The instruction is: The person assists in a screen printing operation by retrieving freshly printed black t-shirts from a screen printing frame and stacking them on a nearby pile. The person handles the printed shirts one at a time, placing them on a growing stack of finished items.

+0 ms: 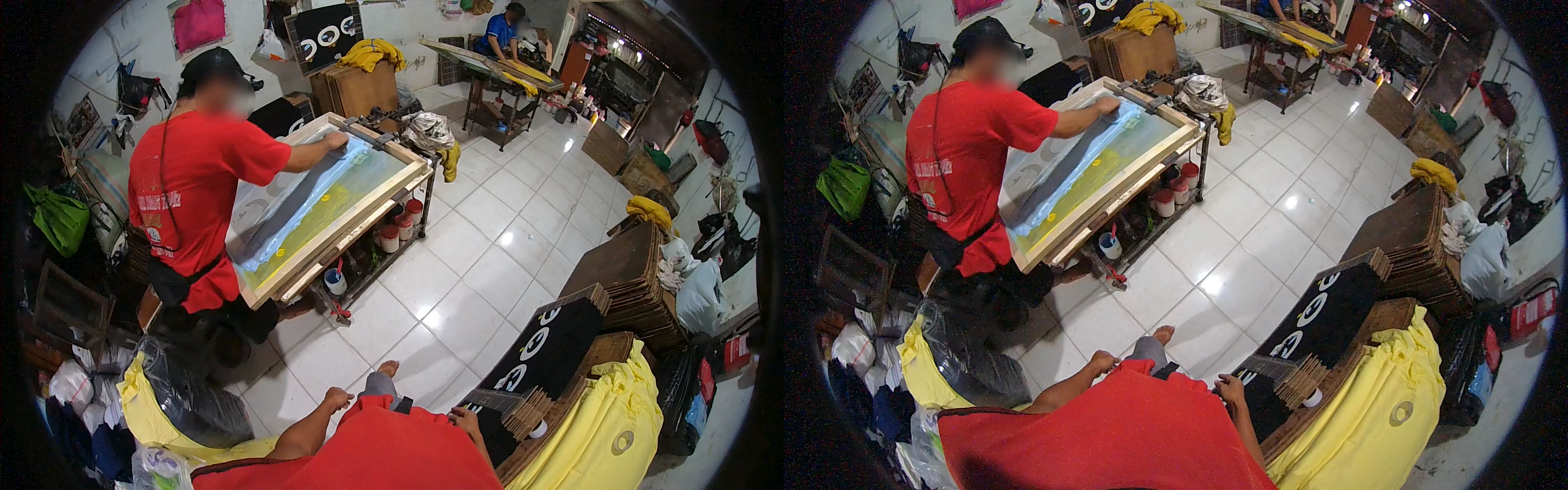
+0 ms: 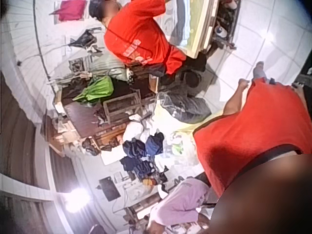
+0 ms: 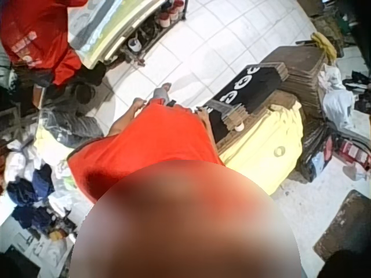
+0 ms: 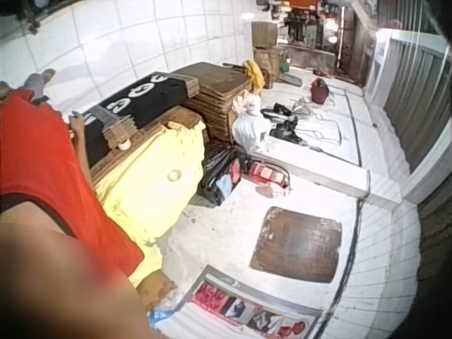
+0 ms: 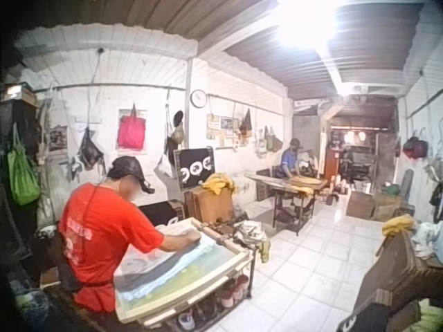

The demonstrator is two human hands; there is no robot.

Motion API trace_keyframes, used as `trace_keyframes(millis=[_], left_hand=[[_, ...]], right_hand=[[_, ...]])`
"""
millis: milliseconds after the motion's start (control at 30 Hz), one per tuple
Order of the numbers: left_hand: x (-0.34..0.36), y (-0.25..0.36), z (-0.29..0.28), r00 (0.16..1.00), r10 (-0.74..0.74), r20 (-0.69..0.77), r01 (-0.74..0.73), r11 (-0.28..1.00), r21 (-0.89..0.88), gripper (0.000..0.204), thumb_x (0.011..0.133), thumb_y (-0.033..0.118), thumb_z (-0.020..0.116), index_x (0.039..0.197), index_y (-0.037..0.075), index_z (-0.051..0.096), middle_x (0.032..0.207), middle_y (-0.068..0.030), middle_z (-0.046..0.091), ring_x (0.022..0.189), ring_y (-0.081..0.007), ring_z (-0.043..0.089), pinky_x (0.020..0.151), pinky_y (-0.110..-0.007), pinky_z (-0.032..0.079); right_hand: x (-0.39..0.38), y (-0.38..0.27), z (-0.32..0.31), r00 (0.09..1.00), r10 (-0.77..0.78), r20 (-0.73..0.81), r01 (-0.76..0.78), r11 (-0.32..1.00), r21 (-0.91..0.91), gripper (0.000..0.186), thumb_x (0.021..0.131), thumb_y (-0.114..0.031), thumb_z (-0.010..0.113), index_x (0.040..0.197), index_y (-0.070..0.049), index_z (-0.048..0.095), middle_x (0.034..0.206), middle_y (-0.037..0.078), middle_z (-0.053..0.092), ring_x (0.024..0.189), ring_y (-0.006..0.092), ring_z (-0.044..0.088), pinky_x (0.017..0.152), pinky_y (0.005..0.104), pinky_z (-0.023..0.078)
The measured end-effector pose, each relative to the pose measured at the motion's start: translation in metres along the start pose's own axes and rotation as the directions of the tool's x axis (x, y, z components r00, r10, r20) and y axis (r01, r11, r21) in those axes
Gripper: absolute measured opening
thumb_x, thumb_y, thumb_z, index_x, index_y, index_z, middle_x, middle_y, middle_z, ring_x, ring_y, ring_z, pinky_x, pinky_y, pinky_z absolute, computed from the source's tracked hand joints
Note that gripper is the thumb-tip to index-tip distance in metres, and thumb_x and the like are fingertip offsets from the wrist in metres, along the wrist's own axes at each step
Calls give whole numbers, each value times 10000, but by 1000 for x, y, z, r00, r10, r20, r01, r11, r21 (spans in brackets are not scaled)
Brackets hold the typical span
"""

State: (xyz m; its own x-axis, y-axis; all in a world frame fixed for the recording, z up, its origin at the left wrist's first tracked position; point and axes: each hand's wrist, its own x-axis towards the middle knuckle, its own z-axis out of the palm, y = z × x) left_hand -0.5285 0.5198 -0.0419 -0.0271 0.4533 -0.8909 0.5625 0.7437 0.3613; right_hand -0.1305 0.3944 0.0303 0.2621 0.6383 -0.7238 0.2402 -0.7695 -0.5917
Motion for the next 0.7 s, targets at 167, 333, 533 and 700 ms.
trace_keyframes(millis=[167,333,533,700], left_hand=[[0,-3,1,1000,-3,-28,3,1000,5,261,787,258,688,756,1,653,674,-73,639,494,-127,546,429,-286,408],[-4,4,-1,1000,24,-19,-23,999,42,254,783,249,684,745,0,652,680,-77,645,495,-129,552,434,-286,420],[-10,9,4,999,28,-27,-28,1000,-3,251,780,245,683,740,-1,647,680,-85,644,499,-141,558,439,-293,424],[-17,12,7,998,54,-24,-54,999,5,270,776,250,686,703,-7,645,645,-88,635,485,-151,550,431,-297,416]], right_hand=[[-2,-2,1,999,-25,-22,25,1000,-12,359,806,-100,630,1139,26,586,986,118,670,793,162,634,700,289,509],[-4,-3,4,1000,5,-22,-4,997,73,366,781,-96,659,1118,31,598,927,160,668,760,186,647,677,293,516],[7,12,8,999,-31,-23,33,998,49,357,782,-99,656,1104,45,599,926,158,670,767,185,650,687,290,518],[14,22,7,999,-50,-1,50,999,16,373,783,-108,656,1115,48,591,956,165,664,814,195,651,710,294,523]])
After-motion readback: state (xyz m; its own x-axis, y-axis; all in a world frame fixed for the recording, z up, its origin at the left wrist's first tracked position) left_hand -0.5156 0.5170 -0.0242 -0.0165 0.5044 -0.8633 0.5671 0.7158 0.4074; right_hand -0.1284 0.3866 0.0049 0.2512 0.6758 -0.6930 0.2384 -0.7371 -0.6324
